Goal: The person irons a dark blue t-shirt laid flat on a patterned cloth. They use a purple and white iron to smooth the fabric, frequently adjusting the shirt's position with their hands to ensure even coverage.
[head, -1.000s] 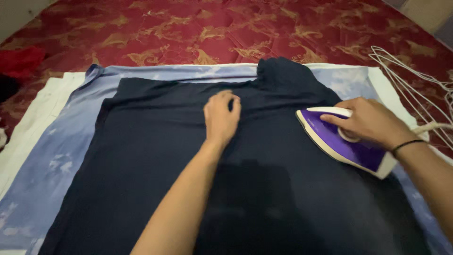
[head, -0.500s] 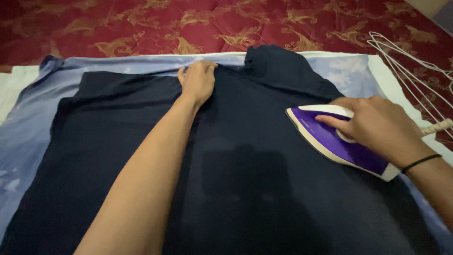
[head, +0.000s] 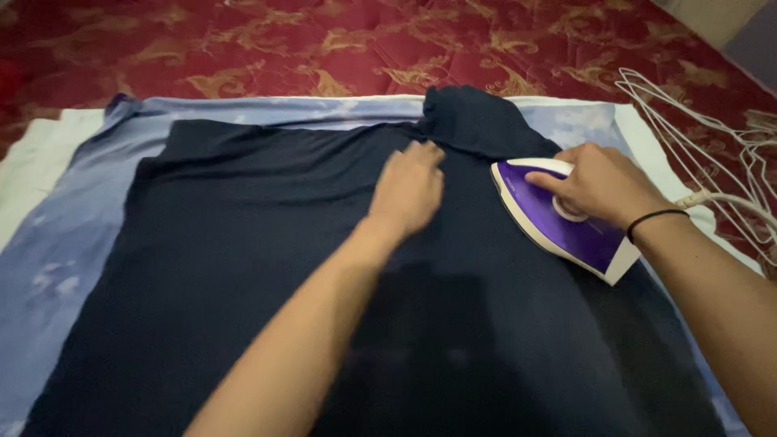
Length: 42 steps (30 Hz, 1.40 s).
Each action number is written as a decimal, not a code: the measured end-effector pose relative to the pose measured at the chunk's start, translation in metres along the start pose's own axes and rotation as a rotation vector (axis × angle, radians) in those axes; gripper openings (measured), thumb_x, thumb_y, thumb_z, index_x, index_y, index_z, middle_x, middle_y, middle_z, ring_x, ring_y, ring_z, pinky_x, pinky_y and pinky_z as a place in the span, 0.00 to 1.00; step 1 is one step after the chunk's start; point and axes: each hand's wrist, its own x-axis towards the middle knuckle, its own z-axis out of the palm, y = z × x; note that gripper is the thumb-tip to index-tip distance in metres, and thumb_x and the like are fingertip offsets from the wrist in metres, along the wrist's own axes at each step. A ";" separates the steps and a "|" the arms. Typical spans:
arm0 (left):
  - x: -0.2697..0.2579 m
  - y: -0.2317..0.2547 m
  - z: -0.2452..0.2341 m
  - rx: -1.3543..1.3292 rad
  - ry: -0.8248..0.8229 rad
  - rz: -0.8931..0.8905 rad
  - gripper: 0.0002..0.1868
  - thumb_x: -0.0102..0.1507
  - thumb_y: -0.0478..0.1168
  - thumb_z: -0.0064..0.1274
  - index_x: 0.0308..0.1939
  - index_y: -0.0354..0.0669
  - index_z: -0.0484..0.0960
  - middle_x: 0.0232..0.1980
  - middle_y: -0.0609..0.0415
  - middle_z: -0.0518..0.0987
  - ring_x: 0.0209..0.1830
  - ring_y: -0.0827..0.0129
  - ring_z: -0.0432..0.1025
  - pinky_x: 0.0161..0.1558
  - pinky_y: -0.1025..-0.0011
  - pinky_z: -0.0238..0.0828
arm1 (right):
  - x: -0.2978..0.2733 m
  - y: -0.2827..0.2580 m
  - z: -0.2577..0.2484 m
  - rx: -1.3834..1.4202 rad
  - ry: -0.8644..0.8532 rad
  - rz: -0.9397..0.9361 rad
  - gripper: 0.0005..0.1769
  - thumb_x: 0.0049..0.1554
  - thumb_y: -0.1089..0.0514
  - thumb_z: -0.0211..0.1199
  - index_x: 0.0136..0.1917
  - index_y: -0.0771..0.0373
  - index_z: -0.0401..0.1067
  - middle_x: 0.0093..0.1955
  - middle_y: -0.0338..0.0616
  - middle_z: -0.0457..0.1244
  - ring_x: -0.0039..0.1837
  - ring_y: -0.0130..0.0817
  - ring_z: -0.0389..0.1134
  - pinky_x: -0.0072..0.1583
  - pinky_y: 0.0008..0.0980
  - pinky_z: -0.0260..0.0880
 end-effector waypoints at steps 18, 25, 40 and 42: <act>-0.105 0.075 -0.045 0.041 -0.280 -0.195 0.34 0.69 0.52 0.38 0.78 0.44 0.57 0.81 0.52 0.55 0.82 0.63 0.46 0.78 0.59 0.38 | -0.086 -0.021 -0.016 -0.001 -0.239 -0.175 0.28 0.51 0.28 0.61 0.44 0.52 0.84 0.32 0.46 0.73 0.39 0.41 0.77 0.49 0.41 0.75; -0.105 0.076 -0.044 0.060 -0.284 -0.228 0.35 0.69 0.53 0.38 0.78 0.45 0.56 0.81 0.52 0.55 0.82 0.63 0.45 0.78 0.60 0.36 | -0.106 -0.033 -0.006 -0.283 0.050 -0.263 0.32 0.55 0.25 0.53 0.55 0.48 0.78 0.34 0.50 0.72 0.41 0.48 0.76 0.46 0.46 0.77; -0.103 0.075 -0.049 0.027 -0.249 -0.224 0.35 0.67 0.53 0.41 0.77 0.46 0.60 0.81 0.50 0.57 0.82 0.61 0.47 0.78 0.59 0.38 | -0.034 -0.045 0.005 0.023 0.078 -0.108 0.28 0.59 0.30 0.59 0.54 0.52 0.83 0.45 0.56 0.72 0.48 0.55 0.75 0.53 0.50 0.75; -0.103 0.075 -0.050 0.025 -0.250 -0.221 0.35 0.67 0.53 0.41 0.77 0.46 0.60 0.81 0.50 0.57 0.82 0.61 0.48 0.78 0.59 0.38 | -0.028 -0.045 0.004 0.044 -0.017 -0.098 0.28 0.56 0.30 0.61 0.52 0.52 0.83 0.43 0.54 0.73 0.47 0.52 0.76 0.53 0.48 0.75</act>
